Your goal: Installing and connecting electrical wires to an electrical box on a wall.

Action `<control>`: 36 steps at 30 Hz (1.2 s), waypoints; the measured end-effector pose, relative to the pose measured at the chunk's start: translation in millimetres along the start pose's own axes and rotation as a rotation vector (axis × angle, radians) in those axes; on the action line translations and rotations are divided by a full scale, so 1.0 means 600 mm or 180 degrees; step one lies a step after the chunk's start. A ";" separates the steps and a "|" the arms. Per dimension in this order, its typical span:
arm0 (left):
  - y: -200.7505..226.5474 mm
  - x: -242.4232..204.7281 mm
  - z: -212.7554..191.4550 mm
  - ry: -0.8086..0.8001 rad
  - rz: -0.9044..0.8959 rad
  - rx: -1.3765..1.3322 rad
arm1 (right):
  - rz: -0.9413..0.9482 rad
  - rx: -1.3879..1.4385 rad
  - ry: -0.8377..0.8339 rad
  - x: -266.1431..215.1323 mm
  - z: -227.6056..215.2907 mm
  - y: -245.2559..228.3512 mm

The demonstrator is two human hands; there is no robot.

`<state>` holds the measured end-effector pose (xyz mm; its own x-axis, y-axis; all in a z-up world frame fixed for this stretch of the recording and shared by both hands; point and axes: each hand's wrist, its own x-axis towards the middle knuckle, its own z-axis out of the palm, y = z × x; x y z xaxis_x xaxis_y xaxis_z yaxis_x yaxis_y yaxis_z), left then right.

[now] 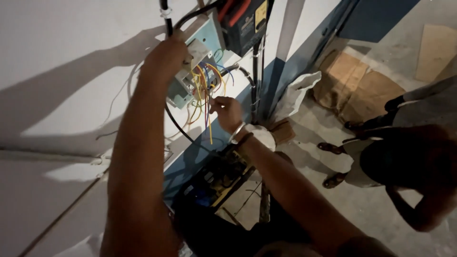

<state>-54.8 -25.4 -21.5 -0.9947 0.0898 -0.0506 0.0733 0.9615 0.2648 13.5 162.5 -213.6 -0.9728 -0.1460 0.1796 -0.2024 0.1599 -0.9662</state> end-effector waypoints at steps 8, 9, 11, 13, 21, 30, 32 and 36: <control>0.020 -0.027 -0.009 0.0167 -0.0367 -0.0751 | 0.0110 -0.0129 -0.0103 -0.009 -0.013 -0.008; 0.004 -0.013 0.002 0.0116 -0.0253 -0.0319 | 0.0055 0.0030 -0.0091 0.000 -0.009 0.019; -0.012 0.000 0.014 0.0098 -0.0157 0.0131 | -0.0036 0.0203 -0.0092 0.010 -0.011 0.020; -0.008 0.001 0.025 0.0360 -0.0250 0.0079 | 0.0096 0.0266 -0.0180 0.004 -0.032 -0.024; -0.027 -0.002 0.049 0.0382 0.0091 0.0590 | -0.0007 -0.0253 -0.0266 0.010 -0.029 -0.020; 0.060 -0.020 0.101 0.0494 0.1429 0.1971 | -0.0119 0.0167 -0.0233 0.002 -0.017 -0.002; 0.050 -0.025 0.128 0.0178 0.1589 0.2112 | -0.0039 0.0070 -0.0193 0.002 -0.027 -0.017; 0.019 -0.026 0.140 -0.0041 0.1858 0.1788 | -0.0080 -0.0449 -0.0283 0.018 -0.057 -0.051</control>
<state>-32.2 6.1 -98.5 -0.7842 0.6171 -0.0656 0.6092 0.7453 -0.2711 5.4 189.3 -175.6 -0.9548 -0.2363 0.1802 -0.2463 0.2896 -0.9249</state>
